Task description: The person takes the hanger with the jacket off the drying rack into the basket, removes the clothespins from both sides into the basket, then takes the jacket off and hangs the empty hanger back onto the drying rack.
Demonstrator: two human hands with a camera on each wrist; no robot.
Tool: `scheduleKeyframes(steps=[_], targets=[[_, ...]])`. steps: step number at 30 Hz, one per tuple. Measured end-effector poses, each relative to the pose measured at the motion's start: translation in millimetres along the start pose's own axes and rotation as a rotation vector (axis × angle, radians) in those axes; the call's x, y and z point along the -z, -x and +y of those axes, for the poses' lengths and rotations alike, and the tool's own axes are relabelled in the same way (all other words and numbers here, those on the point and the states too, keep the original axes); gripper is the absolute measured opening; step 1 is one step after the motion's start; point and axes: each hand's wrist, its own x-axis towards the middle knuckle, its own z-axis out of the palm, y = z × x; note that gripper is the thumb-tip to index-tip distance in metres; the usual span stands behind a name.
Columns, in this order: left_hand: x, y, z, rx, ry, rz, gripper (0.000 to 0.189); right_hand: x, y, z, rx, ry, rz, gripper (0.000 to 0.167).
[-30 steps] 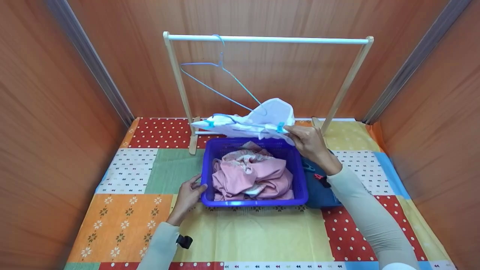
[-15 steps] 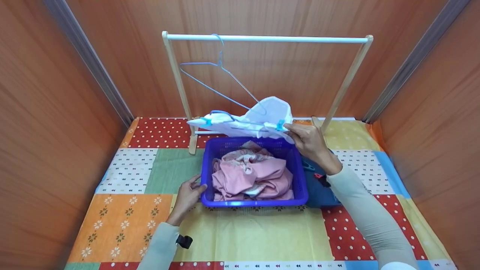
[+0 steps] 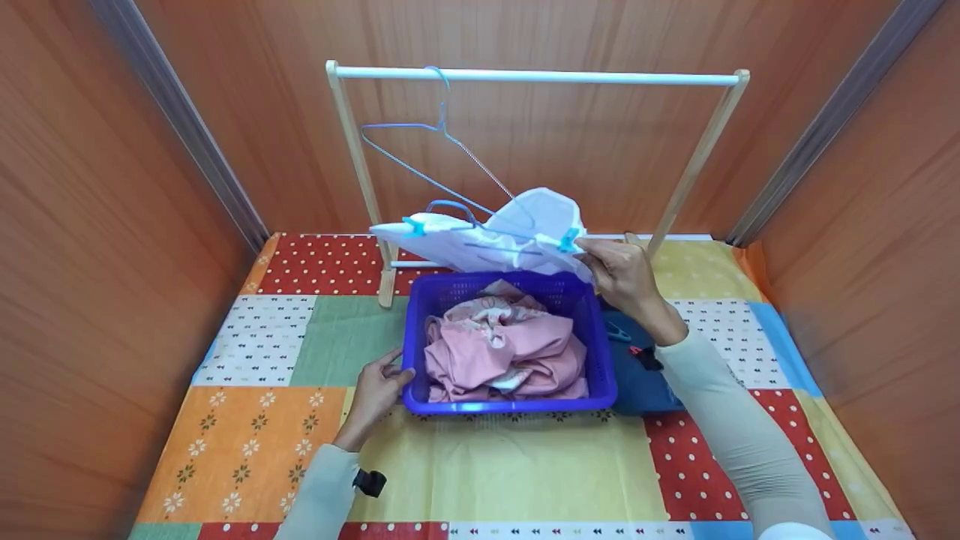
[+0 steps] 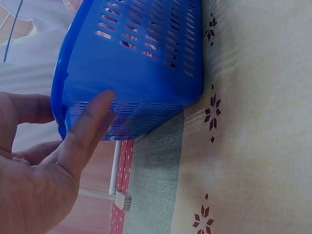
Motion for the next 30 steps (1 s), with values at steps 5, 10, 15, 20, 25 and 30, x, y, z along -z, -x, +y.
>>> scheduleKeyframes(steps=[5,10,15,20,25,30], targets=[[0.4,0.1,-0.4,0.008,-0.001,-0.003,0.056,2.9,-2.3,1.2,0.002,-0.020,0.020,0.024],[2.6,7.3,12.5,0.003,0.013,-0.030,0.056,4.1,-6.3,-2.1,-0.013,-0.063,0.042,0.025],[1.8,5.1,9.6,0.004,-0.003,-0.021,0.056,3.2,-6.3,-2.8,-0.038,-0.087,0.037,0.027],[-0.1,-2.8,-2.1,0.003,-0.022,0.002,0.055,5.2,-3.2,0.9,-0.092,-0.172,0.019,0.026],[-0.9,-2.8,-1.6,0.001,-0.028,0.004,0.055,6.5,4.9,7.0,-0.183,-0.239,-0.025,0.021],[-1.0,-2.4,-3.2,0.013,-0.009,-0.005,0.055,8.2,14.4,7.9,-0.276,-0.289,-0.069,0.015]])
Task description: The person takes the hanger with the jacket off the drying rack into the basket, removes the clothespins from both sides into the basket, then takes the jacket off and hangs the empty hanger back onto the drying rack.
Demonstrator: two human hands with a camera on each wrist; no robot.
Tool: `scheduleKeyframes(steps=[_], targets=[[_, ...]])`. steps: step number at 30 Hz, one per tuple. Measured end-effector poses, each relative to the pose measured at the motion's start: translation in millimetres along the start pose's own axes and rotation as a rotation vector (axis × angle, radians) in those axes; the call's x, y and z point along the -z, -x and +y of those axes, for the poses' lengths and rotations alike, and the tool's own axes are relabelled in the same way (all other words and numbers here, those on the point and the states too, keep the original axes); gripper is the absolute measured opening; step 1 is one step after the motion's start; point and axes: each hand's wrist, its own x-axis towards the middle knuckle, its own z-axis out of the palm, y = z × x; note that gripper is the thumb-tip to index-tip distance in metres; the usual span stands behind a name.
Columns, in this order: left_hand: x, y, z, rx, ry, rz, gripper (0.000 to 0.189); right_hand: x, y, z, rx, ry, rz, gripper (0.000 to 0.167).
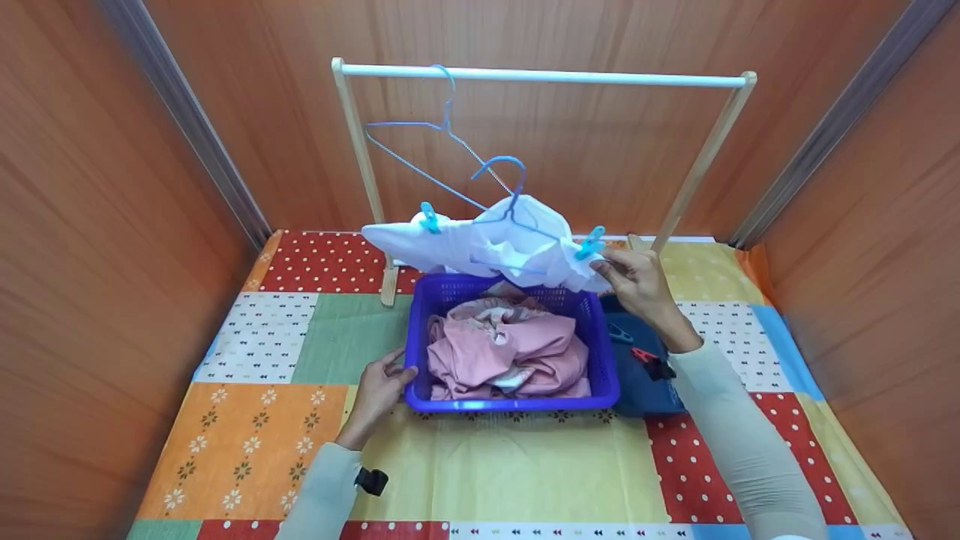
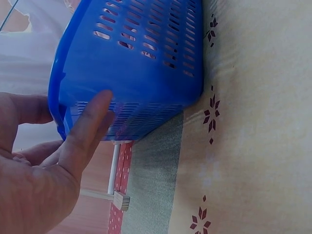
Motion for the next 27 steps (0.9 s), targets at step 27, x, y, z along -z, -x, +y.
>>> scheduleKeyframes(steps=[27], targets=[[0.1,0.4,-1.7,-0.016,0.027,0.012,0.054,-16.7,43.5,13.2,-0.125,-0.077,-0.201,0.006]])
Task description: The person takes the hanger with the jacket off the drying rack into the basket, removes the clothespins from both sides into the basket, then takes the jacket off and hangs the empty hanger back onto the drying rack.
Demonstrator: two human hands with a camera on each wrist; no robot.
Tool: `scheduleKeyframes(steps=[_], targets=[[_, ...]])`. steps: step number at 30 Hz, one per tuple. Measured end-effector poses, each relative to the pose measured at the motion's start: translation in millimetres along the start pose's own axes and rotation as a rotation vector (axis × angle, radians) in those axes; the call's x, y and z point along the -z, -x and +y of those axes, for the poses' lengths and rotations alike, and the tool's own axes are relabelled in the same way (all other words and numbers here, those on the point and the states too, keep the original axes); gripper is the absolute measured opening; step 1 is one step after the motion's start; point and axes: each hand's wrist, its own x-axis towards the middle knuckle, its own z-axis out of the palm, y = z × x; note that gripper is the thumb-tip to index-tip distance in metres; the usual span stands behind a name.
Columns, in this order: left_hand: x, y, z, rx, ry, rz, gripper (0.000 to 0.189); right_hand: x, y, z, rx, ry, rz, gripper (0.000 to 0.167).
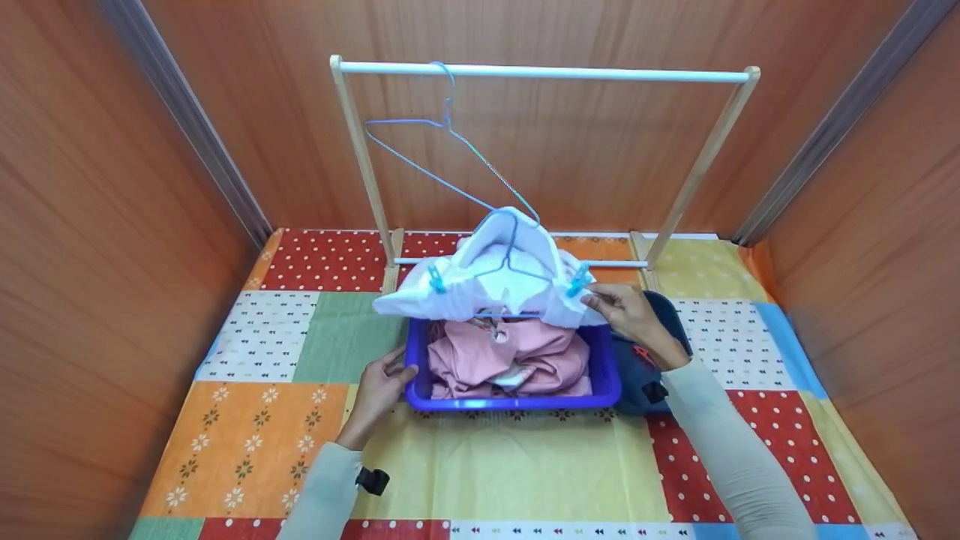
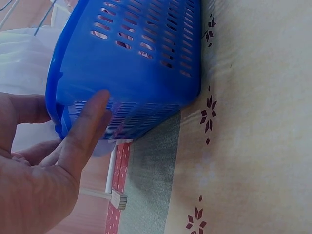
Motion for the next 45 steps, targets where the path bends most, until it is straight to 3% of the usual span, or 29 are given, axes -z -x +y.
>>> scheduleKeyframes(steps=[3,11,17,21,24,30,34,36,38,41,43,45], targets=[[-0.8,-0.1,1.1,0.001,-0.011,0.007,0.053,-2.9,2.9,8.1,0.022,0.031,-0.013,0.006],[-1.6,-0.6,0.9,-0.002,-0.046,0.024,0.050,-14.6,15.4,59.4,0.004,0.071,-0.002,0.009],[-3.1,1.4,1.2,-0.002,-0.039,0.020,0.051,-16.9,24.4,78.6,0.031,0.064,-0.026,0.007],[-1.1,16.6,22.8,0.008,-0.003,-0.015,0.050,-19.5,29.2,83.0,0.010,0.061,-0.048,0.006],[-0.6,20.1,28.5,0.019,0.019,-0.034,0.049,-21.2,30.8,83.1,-0.005,0.055,-0.058,0.008],[-3.8,5.9,-0.5,0.027,0.038,-0.009,0.049,-23.4,31.4,83.3,0.004,0.063,-0.063,0.007],[-1.9,8.1,-3.1,0.044,0.044,0.046,0.048,-25.4,31.2,82.7,0.014,0.092,-0.057,0.009],[0.2,9.7,-1.2,0.045,0.030,0.114,0.045,-26.2,31.3,81.9,0.014,0.097,-0.057,0.011],[2.8,9.7,2.7,-0.007,-0.006,0.214,0.041,-27.1,31.4,81.6,0.012,0.099,-0.060,0.013],[7.0,5.9,12.2,-0.189,-0.094,0.345,0.034,-28.2,31.7,81.2,-0.001,0.102,-0.066,0.016],[8.6,1.5,19.5,-0.330,-0.161,0.381,0.031,-28.8,32.0,81.3,-0.006,0.106,-0.069,0.017],[9.1,-3.2,26.9,-0.437,-0.212,0.361,0.032,-29.3,32.4,81.4,-0.008,0.109,-0.068,0.019]])
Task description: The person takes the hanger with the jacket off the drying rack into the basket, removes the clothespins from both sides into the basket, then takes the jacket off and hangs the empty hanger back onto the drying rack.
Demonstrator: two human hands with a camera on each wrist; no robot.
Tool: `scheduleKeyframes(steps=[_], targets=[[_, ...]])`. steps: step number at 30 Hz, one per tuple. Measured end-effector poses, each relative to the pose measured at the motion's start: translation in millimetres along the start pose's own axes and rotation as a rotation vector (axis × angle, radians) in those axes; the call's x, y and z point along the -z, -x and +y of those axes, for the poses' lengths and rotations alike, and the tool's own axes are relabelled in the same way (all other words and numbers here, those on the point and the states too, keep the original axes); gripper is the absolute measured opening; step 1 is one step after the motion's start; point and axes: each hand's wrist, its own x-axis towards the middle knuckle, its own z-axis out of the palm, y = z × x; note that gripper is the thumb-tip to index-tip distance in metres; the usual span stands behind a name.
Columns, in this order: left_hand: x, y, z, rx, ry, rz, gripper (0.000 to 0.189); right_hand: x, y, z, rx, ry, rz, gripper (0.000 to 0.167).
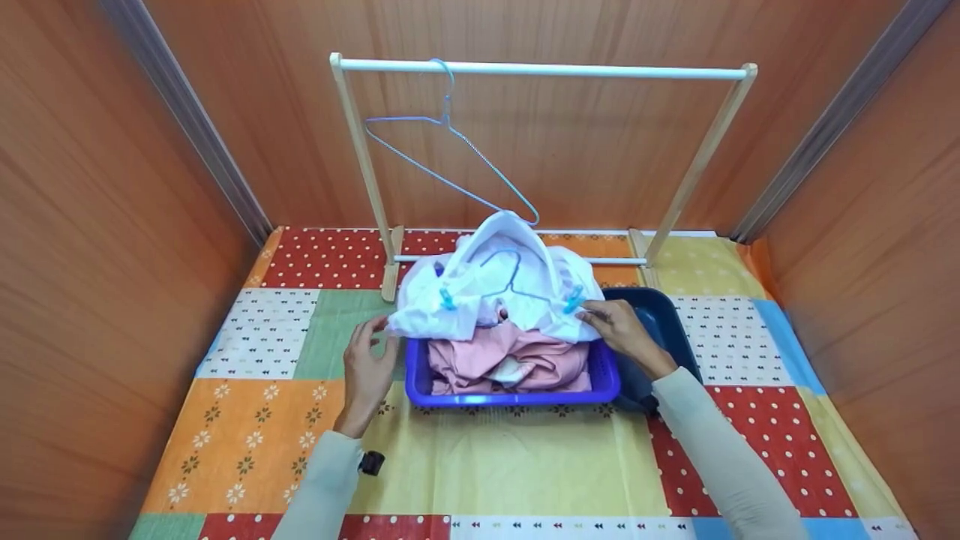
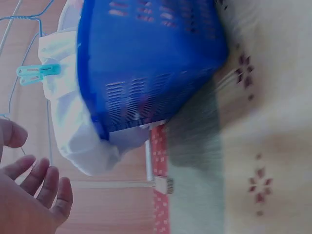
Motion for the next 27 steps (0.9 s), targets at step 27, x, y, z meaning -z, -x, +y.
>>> scheduleKeyframes(steps=[27], targets=[[-39.7,-42.1,19.1,-0.181,-0.162,-0.252,0.025,9.8,0.1,-17.8,-0.131,0.117,-0.055,0.022]])
